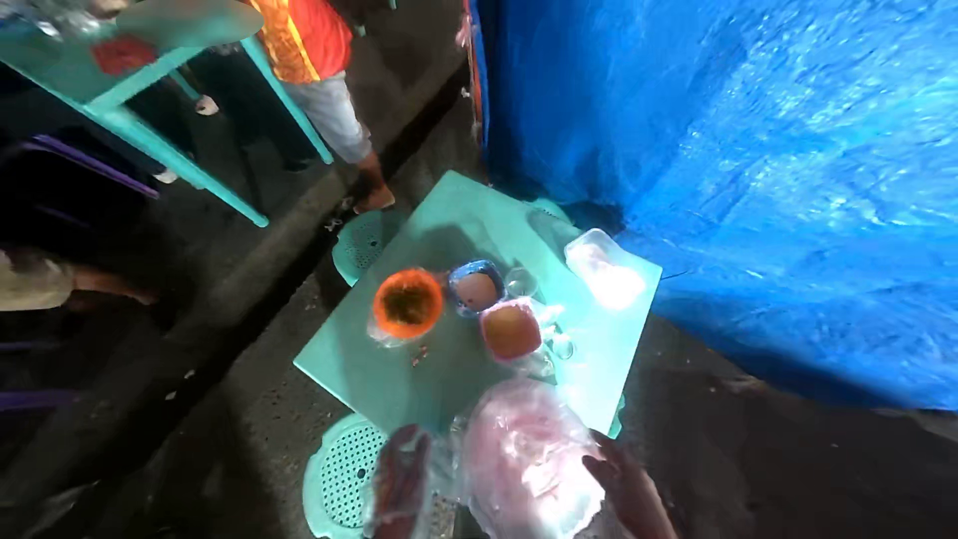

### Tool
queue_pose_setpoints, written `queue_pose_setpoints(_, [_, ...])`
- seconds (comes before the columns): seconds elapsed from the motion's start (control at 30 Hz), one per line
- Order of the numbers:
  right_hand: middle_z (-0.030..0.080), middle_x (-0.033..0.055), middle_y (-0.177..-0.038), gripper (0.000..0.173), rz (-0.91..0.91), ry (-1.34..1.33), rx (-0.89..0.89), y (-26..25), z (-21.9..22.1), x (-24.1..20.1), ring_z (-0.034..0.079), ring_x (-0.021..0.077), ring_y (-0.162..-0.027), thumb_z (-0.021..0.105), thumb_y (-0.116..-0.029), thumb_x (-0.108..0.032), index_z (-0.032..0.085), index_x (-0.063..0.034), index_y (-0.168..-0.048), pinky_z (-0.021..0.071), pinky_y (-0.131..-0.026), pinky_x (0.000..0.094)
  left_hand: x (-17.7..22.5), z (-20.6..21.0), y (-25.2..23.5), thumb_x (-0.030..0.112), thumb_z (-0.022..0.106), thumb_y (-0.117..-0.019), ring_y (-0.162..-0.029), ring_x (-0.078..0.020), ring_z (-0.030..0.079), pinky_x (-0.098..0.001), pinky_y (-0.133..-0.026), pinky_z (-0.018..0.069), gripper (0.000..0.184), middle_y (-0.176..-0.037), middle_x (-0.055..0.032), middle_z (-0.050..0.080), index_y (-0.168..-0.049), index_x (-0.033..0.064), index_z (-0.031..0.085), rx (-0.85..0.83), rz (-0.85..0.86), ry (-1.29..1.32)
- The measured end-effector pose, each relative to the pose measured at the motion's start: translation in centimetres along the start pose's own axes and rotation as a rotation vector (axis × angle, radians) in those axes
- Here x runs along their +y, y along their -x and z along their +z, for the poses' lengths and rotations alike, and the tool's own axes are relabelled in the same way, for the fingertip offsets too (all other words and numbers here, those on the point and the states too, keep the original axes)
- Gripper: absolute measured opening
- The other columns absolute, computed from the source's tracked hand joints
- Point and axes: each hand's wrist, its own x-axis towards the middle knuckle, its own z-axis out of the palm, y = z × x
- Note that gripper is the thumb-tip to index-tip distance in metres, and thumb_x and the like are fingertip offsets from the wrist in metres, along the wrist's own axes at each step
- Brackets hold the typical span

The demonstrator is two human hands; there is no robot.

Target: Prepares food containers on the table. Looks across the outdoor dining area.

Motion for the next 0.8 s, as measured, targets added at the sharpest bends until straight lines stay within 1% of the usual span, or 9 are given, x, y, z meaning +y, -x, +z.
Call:
queue_pose_setpoints(0.03, [0.062, 0.0219, -0.137, 0.059, -0.054, 0.106, 0.029, -0.3, 0.4, -0.1, 0.062, 0.0365, -0.125, 0.072, -0.0949, -0.029, 0.055, -0.0047, -0.146, 0.0492, -0.106, 0.0556, 0.9, -1.7, -1.7, 0.026, 0.061, -0.1013, -0.116, -0.0306, 0.065, -0.051, -0.101, 0.0524, 0.04, -0.125, -0.0203, 0.067, -0.131, -0.001, 0.061, 0.067, 0.046, -0.05])
queue_pose_setpoints(0.1, [0.059, 0.0257, -0.139, 0.061, -0.268, 0.211, 0.166, -1.0, 0.6, -2.2, 0.056, 0.0452, -0.128, 0.076, -0.0907, -0.03, 0.059, -0.0035, -0.142, 0.0468, -0.105, 0.0615, 3.3, -4.5, -5.0, 0.027, 0.06, -0.103, -0.114, -0.0313, 0.066, -0.0527, -0.1, 0.0519, 0.042, -0.123, -0.0205, 0.067, -0.133, -0.0015, 0.059, 0.133, 0.066, -0.093])
queue_pose_setpoints(0.2, [0.067, 0.0175, -0.13, 0.04, -0.468, 0.254, 0.145, -3.4, 0.5, -8.5, 0.069, 0.0311, -0.111, 0.065, -0.0994, -0.024, 0.066, -0.0077, -0.136, 0.0589, -0.092, 0.0454, 5.4, -5.4, -10.9, 0.033, 0.058, -0.1049, -0.116, -0.0369, 0.064, -0.0561, -0.097, 0.0521, 0.056, -0.13, -0.025, 0.063, -0.149, 0.0028, 0.042, 0.116, 0.058, -0.026])
queue_pose_setpoints(0.27, [0.064, 0.0179, -0.132, 0.036, -0.438, 0.343, 0.016, -5.7, 0.9, -13.9, 0.067, 0.0317, -0.115, 0.059, -0.1041, -0.018, 0.063, -0.0059, -0.137, 0.0553, -0.099, 0.0468, 6.0, -4.3, -16.0, 0.037, 0.058, -0.1039, -0.118, -0.0443, 0.061, -0.0611, -0.097, 0.0508, 0.065, -0.135, -0.0307, 0.058, -0.154, 0.0009, 0.036, 0.12, -0.006, -0.041])
queue_pose_setpoints(0.4, [0.069, 0.0203, -0.123, 0.028, -0.449, 0.461, -0.089, -10.4, 4.2, -20.1, 0.067, 0.0384, -0.113, 0.057, -0.1036, -0.015, 0.068, -0.0061, -0.128, 0.053, -0.098, 0.0577, 6.9, -2.9, -21.3, 0.024, 0.057, -0.1044, -0.117, -0.0384, 0.063, -0.0533, -0.099, 0.0526, 0.042, -0.131, -0.0281, 0.06, -0.136, -0.0038, 0.056, 0.023, -0.131, -0.203])
queue_pose_setpoints(0.53, [0.07, 0.0214, -0.11, 0.026, -0.494, 0.462, -0.014, -13.9, 7.0, -21.5, 0.07, 0.042, -0.099, 0.055, -0.1051, -0.023, 0.068, -0.0095, -0.123, 0.057, -0.08, 0.0634, 6.5, -3.7, -22.2, 0.02, 0.065, -0.0997, -0.111, -0.0376, 0.066, -0.0544, -0.097, 0.0535, 0.038, -0.122, -0.0271, 0.065, -0.127, -0.0053, 0.061, 0.062, -0.13, -0.07])
queue_pose_setpoints(0.6, [0.066, 0.0249, -0.127, 0.029, -0.504, 0.506, -0.04, -14.7, 5.9, -24.5, 0.063, 0.0458, -0.117, 0.058, -0.1037, -0.013, 0.066, -0.0034, -0.129, 0.0515, -0.093, 0.0647, 6.3, -5.2, -21.6, 0.021, 0.067, -0.0996, -0.112, -0.0396, 0.065, -0.057, -0.097, 0.0526, 0.038, -0.122, -0.0276, 0.065, -0.129, -0.0043, 0.061, 0.045, -0.06, -0.081])
queue_pose_setpoints(0.67, [0.058, 0.0199, -0.143, 0.037, -0.507, 0.663, -0.068, -17.3, 5.8, -26.5, 0.048, 0.0428, -0.137, 0.059, -0.1014, -0.012, 0.062, -0.007, -0.138, 0.0404, -0.108, 0.0633, 6.8, -6.9, -20.1, 0.02, 0.066, -0.1006, -0.109, -0.0395, 0.065, -0.058, -0.094, 0.0525, 0.038, -0.121, -0.0271, 0.065, -0.13, -0.0031, 0.06, -0.018, 0.002, -0.132])
queue_pose_setpoints(0.8, [0.059, 0.0186, -0.143, 0.048, -0.517, 0.857, -0.057, -22.5, 7.3, -27.7, 0.046, 0.0411, -0.139, 0.056, -0.1009, -0.009, 0.054, -0.0148, -0.149, 0.0316, -0.112, 0.0651, 9.2, -8.4, -15.2, 0.024, 0.066, -0.0998, -0.111, -0.0371, 0.066, -0.0581, -0.097, 0.0511, 0.038, -0.12, -0.0229, 0.068, -0.132, 0.0036, 0.062, -0.233, -0.01, -0.44])
